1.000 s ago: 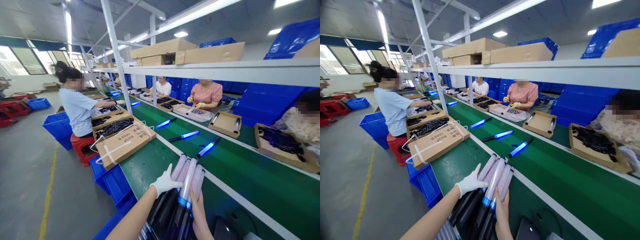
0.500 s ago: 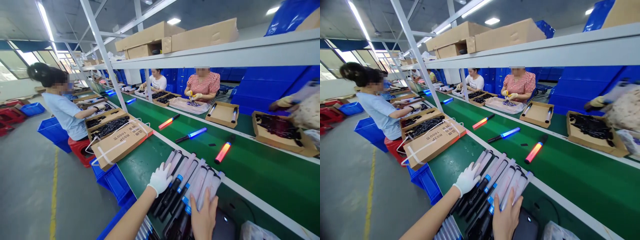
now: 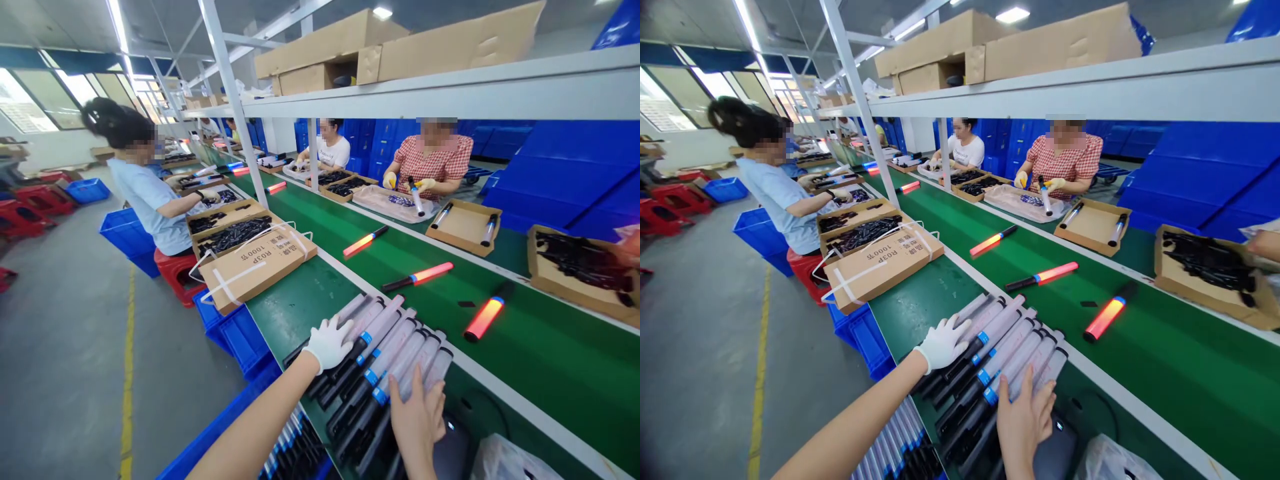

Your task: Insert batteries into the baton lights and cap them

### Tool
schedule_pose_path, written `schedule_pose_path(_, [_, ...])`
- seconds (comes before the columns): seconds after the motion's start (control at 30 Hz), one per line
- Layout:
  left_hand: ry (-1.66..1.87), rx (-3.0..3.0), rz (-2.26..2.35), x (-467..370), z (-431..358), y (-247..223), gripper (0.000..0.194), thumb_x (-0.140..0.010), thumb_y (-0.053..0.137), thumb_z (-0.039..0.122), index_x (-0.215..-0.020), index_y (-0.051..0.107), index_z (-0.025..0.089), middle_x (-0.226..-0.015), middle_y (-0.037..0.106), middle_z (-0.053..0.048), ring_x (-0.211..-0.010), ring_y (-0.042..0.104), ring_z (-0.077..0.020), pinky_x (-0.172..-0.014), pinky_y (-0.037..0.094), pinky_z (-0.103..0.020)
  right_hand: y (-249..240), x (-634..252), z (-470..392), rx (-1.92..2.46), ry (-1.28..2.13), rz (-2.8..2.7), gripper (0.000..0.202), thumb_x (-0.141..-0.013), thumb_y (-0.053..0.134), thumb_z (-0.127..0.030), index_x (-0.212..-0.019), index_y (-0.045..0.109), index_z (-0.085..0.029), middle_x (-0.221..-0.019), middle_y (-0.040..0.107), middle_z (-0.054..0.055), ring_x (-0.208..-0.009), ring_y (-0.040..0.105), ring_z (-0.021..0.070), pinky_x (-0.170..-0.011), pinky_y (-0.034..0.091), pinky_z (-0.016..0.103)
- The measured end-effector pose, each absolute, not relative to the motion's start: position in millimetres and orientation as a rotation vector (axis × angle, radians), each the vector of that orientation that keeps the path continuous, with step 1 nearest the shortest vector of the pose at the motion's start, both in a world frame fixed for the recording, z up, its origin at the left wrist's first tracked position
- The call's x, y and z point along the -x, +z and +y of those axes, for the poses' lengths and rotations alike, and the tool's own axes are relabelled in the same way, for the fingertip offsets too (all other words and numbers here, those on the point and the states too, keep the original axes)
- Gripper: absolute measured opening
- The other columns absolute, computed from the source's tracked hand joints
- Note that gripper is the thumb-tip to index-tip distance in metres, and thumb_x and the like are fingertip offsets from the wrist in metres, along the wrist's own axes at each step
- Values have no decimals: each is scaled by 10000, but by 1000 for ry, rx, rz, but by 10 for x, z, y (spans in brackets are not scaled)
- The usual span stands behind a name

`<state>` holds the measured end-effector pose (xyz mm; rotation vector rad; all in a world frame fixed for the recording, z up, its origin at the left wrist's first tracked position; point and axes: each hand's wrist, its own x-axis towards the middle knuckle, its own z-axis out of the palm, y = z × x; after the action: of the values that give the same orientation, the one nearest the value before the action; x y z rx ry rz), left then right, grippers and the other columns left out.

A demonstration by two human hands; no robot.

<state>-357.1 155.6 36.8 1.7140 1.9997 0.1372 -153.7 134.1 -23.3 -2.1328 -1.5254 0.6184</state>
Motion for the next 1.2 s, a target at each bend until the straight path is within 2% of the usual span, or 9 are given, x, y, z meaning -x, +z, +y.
schedule_pose_path(0.13, [79,-1708,2061,3672,1495,356,617,-932,482,490,-1504,324,318,-1587,239,-96,-1400,308,-378,-1070,335,-679,-240,1506,1377,2112,508,-1613,670,-919,408,-535,-1498,399,-199,-1602,129,205,-1442,245,415,-1077,323,605])
schedule_pose_path(0.3, [40,-1637,2124,3993,1425,282,610,-942,479,466,-1503,325,283,-1584,243,-116,-1394,337,-362,-1067,380,-635,-289,1806,1378,1984,277,-1833,578,-946,410,-465,-1452,480,-195,-1590,188,193,-1441,240,406,-1088,305,592])
schedule_pose_path(0.53, [65,-1656,2070,4292,1296,269,622,-965,365,530,-1531,274,288,-1591,247,-135,-1376,402,-336,-1069,406,-597,-292,2359,1395,1923,344,-1955,545,-961,415,-453,-1452,481,-227,-1587,195,195,-1436,243,419,-1068,340,556])
schedule_pose_path(0.7, [73,-1721,2024,4260,1181,223,638,-911,405,605,-1506,331,386,-1615,218,-106,-1420,290,-446,-1021,366,-692,-322,2199,1345,1952,361,-1977,584,-964,369,-470,-1463,464,-184,-1561,224,244,-1417,273,434,-1048,332,592])
schedule_pose_path(0.83, [125,-1772,2009,4168,1136,200,643,-891,452,588,-1492,372,374,-1610,236,-115,-1425,226,-498,-1002,308,-749,-309,1998,1321,1918,396,-2003,648,-966,256,-532,-1461,465,-170,-1563,231,235,-1420,280,423,-1047,327,610])
schedule_pose_path(1.03, [330,-1757,2052,4248,1037,405,614,-939,335,582,-1496,373,326,-1575,312,-139,-1404,313,-434,-1022,332,-709,183,2097,1368,1657,498,-1966,765,-929,239,-651,-1455,469,-146,-1577,195,232,-1427,236,465,-1038,270,705])
schedule_pose_path(1.13, [496,-1667,2115,4377,814,599,613,-953,312,565,-1506,354,304,-1575,315,-141,-1423,307,-382,-1057,337,-662,535,2442,1184,1257,631,-2047,659,-940,345,-593,-1430,498,-179,-1588,212,170,-1453,232,395,-1108,258,640])
schedule_pose_path(1.2, [628,-1585,2156,4522,557,714,609,-957,312,562,-1513,333,315,-1585,308,-108,-1443,294,-326,-1102,333,-600,657,2755,926,955,785,-2143,550,-950,410,-515,-1400,528,-222,-1589,230,117,-1444,288,326,-1135,296,558])
